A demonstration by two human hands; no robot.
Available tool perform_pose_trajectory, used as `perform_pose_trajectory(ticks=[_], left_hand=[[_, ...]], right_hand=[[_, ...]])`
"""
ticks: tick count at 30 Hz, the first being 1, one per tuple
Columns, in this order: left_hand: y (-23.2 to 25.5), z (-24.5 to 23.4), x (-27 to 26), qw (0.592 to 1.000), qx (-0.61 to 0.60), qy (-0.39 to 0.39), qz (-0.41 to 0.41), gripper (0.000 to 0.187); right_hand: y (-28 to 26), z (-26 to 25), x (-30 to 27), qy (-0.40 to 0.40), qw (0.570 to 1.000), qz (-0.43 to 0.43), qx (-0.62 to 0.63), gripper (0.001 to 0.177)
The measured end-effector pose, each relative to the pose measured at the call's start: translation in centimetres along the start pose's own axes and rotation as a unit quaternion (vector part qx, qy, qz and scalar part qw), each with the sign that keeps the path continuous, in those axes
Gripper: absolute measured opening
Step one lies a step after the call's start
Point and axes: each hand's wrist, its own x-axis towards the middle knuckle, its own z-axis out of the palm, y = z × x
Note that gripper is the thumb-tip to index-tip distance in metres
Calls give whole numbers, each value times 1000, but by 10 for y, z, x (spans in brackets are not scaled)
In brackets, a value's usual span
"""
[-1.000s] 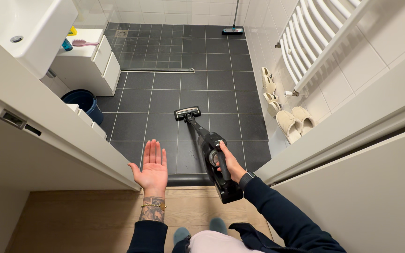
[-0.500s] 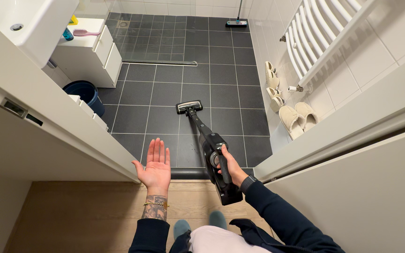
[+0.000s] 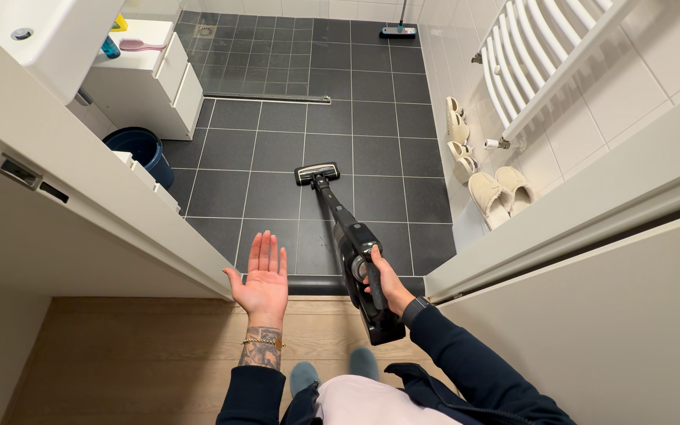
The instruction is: The person uses a cordless stick vacuum to clean the dark tiled floor of a bathroom. They maneuver the vacuum around the shower area, under the sink cabinet, and near the wall-mounted radiator, systematically covering the floor space.
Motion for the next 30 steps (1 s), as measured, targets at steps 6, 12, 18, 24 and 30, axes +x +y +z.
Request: perform_pose_trajectory(ticks=[6, 12, 18, 24, 30], left_hand=[[-1, -4, -1, 1000, 1, 3, -2, 90], [-2, -5, -1, 1000, 4, -5, -3, 90], [-1, -7, -2, 1000, 2, 0, -2, 91], [0, -11, -3, 1000, 0, -1, 0, 91], [4, -14, -3, 1000, 11, 2, 1, 91]], right_hand=[[8, -2, 4, -7, 1000, -6, -8, 80], [11, -2, 6, -10, 1000, -22, -11, 82], [8, 0, 3, -9, 999, -19, -29, 85], [9, 0, 3, -12, 999, -25, -21, 84], [12, 4, 5, -8, 999, -25, -20, 84]])
